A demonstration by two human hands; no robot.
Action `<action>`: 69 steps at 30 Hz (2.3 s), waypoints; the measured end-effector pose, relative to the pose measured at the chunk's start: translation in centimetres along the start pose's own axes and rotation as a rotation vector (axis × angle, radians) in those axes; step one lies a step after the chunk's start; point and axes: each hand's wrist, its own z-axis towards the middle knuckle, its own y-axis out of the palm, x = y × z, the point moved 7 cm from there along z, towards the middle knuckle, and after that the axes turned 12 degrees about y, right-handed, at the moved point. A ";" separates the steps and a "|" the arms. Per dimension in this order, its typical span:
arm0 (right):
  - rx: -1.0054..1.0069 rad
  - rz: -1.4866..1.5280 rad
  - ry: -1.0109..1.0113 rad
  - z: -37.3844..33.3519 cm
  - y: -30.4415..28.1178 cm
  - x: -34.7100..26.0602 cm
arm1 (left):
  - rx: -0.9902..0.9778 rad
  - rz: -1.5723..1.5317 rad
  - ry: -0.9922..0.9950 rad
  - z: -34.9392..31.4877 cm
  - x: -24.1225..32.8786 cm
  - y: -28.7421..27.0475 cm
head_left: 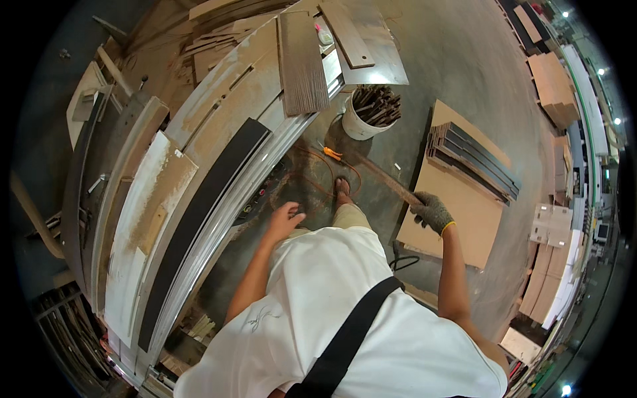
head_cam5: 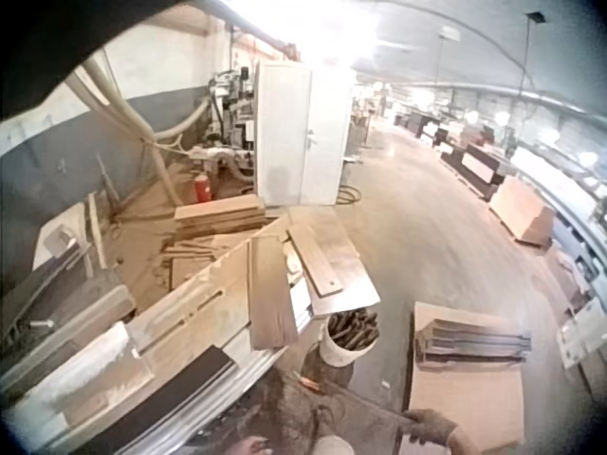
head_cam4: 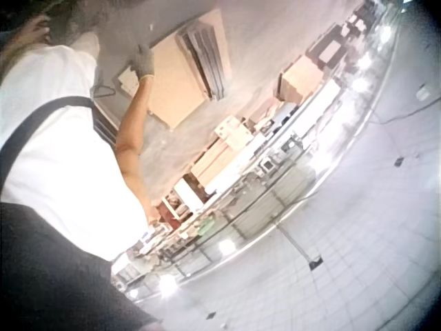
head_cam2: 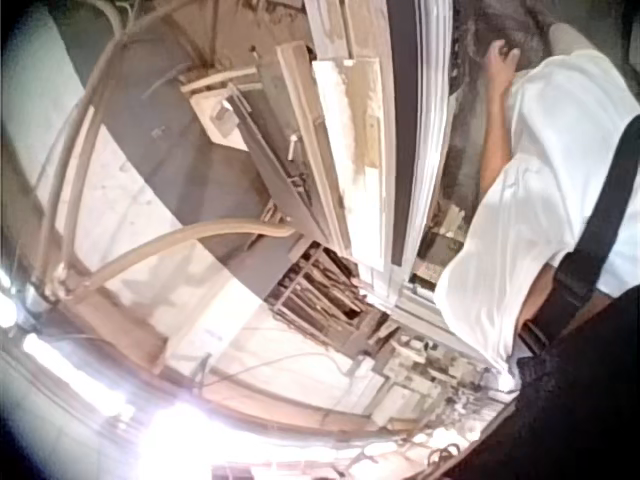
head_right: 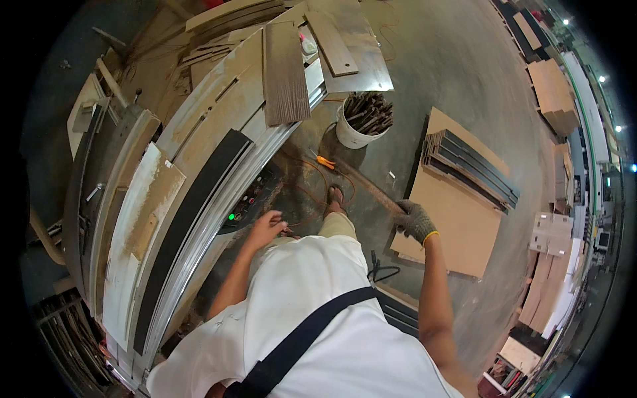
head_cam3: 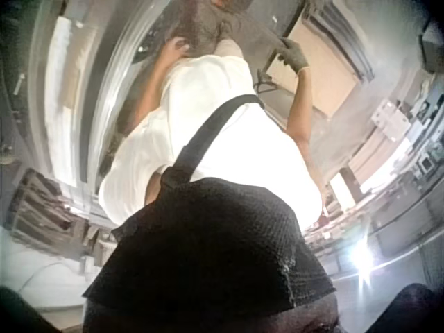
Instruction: The person slides a length of dark-finished wood across a large table-mounted machine while using their gloved hand to apply adhesive to a groove in the wood.
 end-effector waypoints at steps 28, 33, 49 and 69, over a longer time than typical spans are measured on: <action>0.087 0.101 0.062 40.4 -21.6 -18.9 | 1.030 -0.702 -0.926 -10.6 -15.5 11.3; 0.178 -0.275 -0.166 49.5 -24.0 -12.8 | 0.906 -0.645 -0.958 -9.3 -13.9 11.3; 0.084 -0.009 0.068 41.2 -22.6 -13.3 | 0.800 -0.462 -0.934 -5.0 -10.8 5.3; 0.227 -0.593 -0.212 55.4 -18.1 -17.5 | 0.787 -0.407 -1.013 -15.9 -7.6 15.4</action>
